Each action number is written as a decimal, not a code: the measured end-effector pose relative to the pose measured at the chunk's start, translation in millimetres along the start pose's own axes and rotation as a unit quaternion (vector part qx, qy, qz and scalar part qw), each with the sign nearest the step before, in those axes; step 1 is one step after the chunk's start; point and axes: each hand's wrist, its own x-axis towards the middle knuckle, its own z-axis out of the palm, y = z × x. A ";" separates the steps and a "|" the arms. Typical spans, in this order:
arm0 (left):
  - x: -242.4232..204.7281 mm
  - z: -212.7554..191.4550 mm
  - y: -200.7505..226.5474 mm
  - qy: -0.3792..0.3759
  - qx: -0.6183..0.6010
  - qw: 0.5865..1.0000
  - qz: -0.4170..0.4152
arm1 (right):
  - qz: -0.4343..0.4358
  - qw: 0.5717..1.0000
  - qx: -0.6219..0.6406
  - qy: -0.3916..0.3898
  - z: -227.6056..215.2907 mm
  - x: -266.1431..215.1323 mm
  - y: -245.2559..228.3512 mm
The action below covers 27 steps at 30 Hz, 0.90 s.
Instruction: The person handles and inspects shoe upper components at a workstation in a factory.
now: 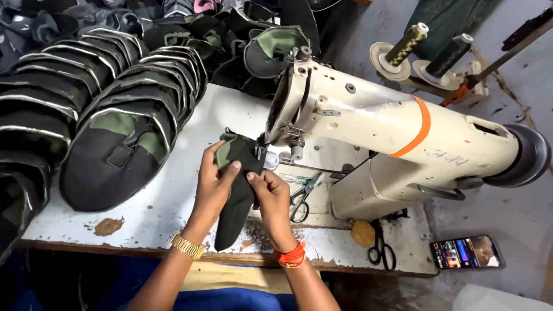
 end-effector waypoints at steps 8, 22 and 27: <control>32.4 3.0 -26.3 0.034 0.115 0.992 0.043 | 0.000 1.000 0.005 -0.024 -5.2 -7.5 1.3; 43.6 -38.1 32.0 0.041 0.325 0.922 0.208 | 0.109 0.975 -0.022 -0.190 54.4 -50.0 125.6; -5.8 -190.6 39.3 0.561 0.266 0.726 0.296 | -0.025 0.977 -0.167 -0.127 55.0 -53.5 138.2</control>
